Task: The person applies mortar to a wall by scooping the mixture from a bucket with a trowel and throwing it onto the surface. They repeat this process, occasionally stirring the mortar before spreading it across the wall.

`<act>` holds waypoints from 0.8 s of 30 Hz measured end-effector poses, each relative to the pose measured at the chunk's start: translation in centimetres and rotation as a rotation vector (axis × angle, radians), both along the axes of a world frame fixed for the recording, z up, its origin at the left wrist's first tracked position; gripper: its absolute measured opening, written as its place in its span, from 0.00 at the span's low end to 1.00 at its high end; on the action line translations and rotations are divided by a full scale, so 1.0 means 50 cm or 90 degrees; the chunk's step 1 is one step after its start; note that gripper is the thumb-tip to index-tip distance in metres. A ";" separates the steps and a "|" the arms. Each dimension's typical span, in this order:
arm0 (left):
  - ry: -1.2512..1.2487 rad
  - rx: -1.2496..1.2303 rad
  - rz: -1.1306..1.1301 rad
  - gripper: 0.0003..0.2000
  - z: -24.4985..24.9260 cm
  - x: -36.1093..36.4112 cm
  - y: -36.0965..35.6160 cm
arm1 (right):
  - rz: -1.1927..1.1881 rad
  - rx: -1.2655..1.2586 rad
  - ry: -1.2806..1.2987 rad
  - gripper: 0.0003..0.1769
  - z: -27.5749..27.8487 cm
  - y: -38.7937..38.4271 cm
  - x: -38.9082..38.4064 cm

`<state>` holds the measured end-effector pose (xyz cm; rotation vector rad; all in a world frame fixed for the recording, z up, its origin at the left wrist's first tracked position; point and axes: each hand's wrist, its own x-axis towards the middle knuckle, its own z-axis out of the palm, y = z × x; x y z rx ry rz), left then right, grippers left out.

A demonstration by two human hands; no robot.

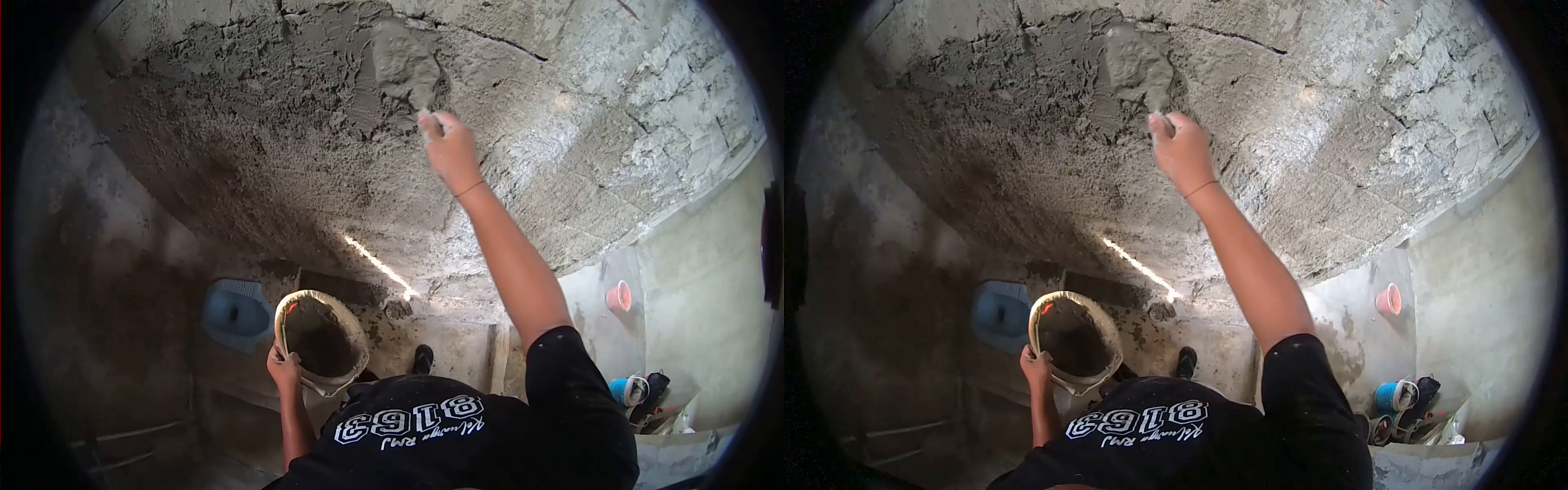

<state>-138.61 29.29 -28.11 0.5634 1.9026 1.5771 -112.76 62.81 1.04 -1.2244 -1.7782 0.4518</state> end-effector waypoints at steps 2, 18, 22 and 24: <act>0.004 -0.005 0.000 0.05 0.002 0.000 -0.002 | -0.028 -0.015 0.010 0.21 -0.042 -0.009 -0.021; 0.005 -0.037 0.063 0.06 0.000 0.025 -0.028 | -0.028 -0.135 0.053 0.20 -0.266 -0.140 0.101; 0.003 -0.024 0.060 0.06 0.019 0.042 -0.029 | 0.036 -0.136 0.068 0.20 -0.181 -0.100 0.073; 0.006 -0.054 0.052 0.09 0.018 0.040 -0.036 | 0.045 -0.074 0.054 0.19 -0.170 -0.054 0.060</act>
